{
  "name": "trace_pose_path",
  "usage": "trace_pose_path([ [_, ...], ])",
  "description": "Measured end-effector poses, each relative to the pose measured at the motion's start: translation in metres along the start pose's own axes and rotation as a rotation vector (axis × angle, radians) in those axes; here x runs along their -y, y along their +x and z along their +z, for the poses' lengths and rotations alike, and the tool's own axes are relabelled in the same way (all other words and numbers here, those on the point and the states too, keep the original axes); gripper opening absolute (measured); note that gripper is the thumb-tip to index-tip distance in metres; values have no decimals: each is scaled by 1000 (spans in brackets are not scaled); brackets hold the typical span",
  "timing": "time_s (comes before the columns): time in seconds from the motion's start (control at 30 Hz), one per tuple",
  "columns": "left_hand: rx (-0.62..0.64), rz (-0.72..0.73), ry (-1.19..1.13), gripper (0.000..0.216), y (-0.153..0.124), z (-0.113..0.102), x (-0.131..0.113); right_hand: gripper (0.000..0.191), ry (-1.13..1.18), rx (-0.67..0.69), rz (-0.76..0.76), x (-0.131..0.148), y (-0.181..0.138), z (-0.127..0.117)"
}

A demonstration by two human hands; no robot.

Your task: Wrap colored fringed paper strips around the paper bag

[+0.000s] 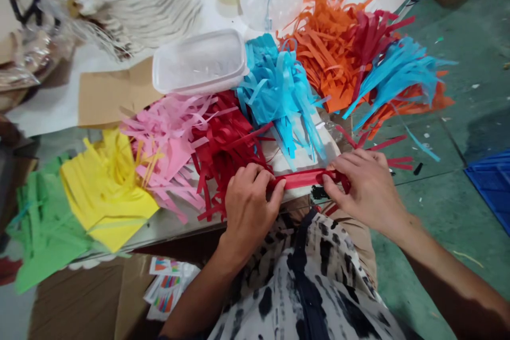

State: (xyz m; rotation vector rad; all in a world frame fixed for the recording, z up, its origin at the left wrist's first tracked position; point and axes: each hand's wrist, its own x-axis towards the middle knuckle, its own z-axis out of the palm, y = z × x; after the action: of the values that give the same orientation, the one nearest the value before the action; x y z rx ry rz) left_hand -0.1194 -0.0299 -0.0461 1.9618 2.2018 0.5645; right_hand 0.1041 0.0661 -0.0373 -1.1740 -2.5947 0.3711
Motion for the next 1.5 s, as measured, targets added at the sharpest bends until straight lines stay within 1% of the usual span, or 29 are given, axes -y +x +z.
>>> trace_pose_path([
  [0.13, 5, 6, 26, 19, 2, 2, 0, 22, -68, 6, 7, 1, 2, 3],
  [0.23, 6, 19, 62, 20, 2, 2, 0, 20, -138, 33, 4, 3, 4, 4],
  [0.3, -28, 37, 90, 18, 1, 2, 0, 20, -177, 35, 18, 6, 2, 3],
  [0.33, -64, 60, 103, 18, 1, 2, -1, 20, -189, 12, 30, 7, 1, 3],
  [0.4, -129, 171, 111, 25, 1, 2, -2, 20, -181, -71, 30, 10, -5, 2],
  [0.47, -146, 367, 78, 31, 1, 2, -5, 24, -124, -141, -71, 11, -14, 4],
  [0.53, -110, 527, 33, 27, 2, 4, -7, 40, -56, -134, -233, 10, -23, 7],
  [0.6, -77, 580, 10, 22, 2, 5, -6, 52, -24, -93, -327, 4, -31, 10],
  [0.67, -52, 586, -2, 24, 1, 4, 0, 54, -36, -94, -320, -5, -37, 10],
  [0.73, -40, 568, -39, 25, -2, -3, 14, 49, -63, -137, -298, -16, -41, 8],
  [0.77, -33, 534, -59, 25, -4, -9, 22, 46, -73, -158, -293, -20, -42, 6],
  [0.83, -15, 415, -84, 26, -8, -24, 40, 40, -81, -184, -295, -25, -41, 2],
  [0.9, -7, 297, -53, 28, -11, -41, 52, 33, -74, -188, -302, -25, -36, -2],
  [0.93, -29, 251, -14, 27, -12, -48, 54, 29, -69, -187, -309, -23, -33, -3],
  [1.0, -140, 217, 57, 23, -12, -56, 47, 20, -70, -184, -319, -19, -26, -5],
  [1.07, -249, 283, 42, 19, -10, -53, 28, 12, -85, -178, -329, -17, -21, -6],
  [1.1, -259, 350, -14, 22, -8, -47, 17, 10, -98, -176, -335, -16, -19, -6],
  [1.13, -200, 423, -85, 24, -5, -40, 6, 9, -111, -173, -340, -16, -17, -6],
  [1.17, -115, 486, -128, 24, -2, -31, -4, 8, -123, -169, -342, -17, -16, -6],
  [1.23, -27, 511, -115, 18, 4, -13, -15, 9, -141, -155, -340, -18, -16, -5],
  [1.33, 6, 472, -84, 16, 11, 3, -15, 13, -147, -120, -335, -19, -16, -3],
  [1.43, 9, 480, -101, 13, 14, 5, -7, 17, -148, -109, -339, -20, -15, -1],
  [1.5, 12, 485, -115, 15, 16, 3, -3, 18, -144, -123, -345, -22, -13, 0],
])
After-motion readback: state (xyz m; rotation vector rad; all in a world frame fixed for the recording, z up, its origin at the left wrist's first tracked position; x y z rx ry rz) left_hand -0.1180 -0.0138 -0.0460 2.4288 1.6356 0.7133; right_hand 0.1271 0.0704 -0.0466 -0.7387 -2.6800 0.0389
